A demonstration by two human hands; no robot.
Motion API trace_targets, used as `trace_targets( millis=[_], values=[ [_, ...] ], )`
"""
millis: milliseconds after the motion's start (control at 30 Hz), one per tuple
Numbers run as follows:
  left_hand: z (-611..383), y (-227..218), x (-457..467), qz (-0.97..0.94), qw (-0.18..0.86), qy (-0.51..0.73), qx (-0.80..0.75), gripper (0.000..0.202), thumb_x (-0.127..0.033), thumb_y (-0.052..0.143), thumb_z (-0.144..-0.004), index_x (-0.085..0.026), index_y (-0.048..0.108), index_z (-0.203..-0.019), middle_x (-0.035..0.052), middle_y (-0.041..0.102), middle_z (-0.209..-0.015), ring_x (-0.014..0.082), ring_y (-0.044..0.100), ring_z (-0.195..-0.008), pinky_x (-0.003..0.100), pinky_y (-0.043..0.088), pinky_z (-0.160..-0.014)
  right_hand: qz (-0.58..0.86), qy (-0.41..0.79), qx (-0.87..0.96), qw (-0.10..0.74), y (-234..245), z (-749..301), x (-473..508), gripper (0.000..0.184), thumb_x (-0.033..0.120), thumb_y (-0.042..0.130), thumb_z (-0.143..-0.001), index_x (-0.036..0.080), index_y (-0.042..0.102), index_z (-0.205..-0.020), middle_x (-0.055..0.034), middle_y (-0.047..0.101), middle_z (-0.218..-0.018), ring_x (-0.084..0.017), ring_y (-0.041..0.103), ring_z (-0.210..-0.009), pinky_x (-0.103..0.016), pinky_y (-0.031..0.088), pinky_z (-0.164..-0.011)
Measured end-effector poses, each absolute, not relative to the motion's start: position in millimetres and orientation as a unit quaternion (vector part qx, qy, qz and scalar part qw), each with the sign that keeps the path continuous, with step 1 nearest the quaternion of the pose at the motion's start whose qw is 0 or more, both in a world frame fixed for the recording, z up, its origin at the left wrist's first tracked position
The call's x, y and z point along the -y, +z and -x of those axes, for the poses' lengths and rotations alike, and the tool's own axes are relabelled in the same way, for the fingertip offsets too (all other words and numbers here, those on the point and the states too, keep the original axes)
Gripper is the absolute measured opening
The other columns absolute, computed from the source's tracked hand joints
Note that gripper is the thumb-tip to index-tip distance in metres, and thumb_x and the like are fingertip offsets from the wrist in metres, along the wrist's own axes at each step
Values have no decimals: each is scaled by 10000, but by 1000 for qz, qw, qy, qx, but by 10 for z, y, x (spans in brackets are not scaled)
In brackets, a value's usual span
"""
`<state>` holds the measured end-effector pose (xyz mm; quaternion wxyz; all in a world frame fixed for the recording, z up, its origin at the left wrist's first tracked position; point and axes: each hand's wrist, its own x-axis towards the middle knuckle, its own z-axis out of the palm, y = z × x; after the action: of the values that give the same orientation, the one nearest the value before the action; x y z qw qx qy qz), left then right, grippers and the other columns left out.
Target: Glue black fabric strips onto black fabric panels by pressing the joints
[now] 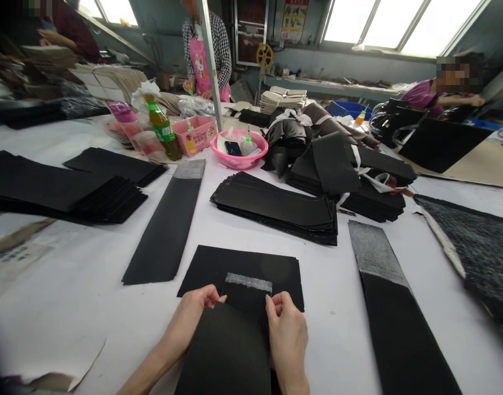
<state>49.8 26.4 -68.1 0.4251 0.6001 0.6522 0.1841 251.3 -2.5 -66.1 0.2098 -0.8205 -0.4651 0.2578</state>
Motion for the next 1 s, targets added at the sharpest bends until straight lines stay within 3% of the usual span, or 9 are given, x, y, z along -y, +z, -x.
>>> trace_targets(
  millis=[500, 700, 800, 1000],
  values=[
    [-504, -671, -268, -609, 407, 184, -655, 366, -456, 519, -832, -169, 468, -611, -23, 519, -576, 141, 467, -561, 226, 251, -512, 818, 238, 482, 205, -638, -2504, 26, 289, 447, 484, -861, 230, 509, -673, 30, 577, -571, -148, 552, -538, -250, 317, -515],
    [-461, -706, -235, -633, 386, 164, -651, 66, -166, 495, -746, -171, 525, -688, -29, 561, -623, 141, 516, -600, 233, 224, -523, 817, 229, 488, 206, -629, -2501, 36, 278, 429, 480, -861, 232, 506, -667, 30, 581, -568, -149, 557, -537, -248, 319, -512],
    [-468, -665, -216, -646, 357, 148, -658, 76, -119, 491, -734, -182, 524, -710, -37, 552, -612, 135, 515, -579, 242, 207, -527, 815, 227, 490, 210, -623, -2499, 38, 282, 427, 477, -860, 229, 505, -662, 26, 581, -567, -147, 553, -527, -249, 316, -506],
    [-529, -655, -163, -699, 229, 158, -659, 143, -259, 550, -891, -195, 505, -772, -48, 538, -666, 104, 483, -542, 238, 241, -536, 815, 234, 487, 210, -648, -2504, 43, 283, 432, 473, -874, 231, 511, -679, 28, 582, -581, -151, 564, -554, -248, 319, -519]
  ],
)
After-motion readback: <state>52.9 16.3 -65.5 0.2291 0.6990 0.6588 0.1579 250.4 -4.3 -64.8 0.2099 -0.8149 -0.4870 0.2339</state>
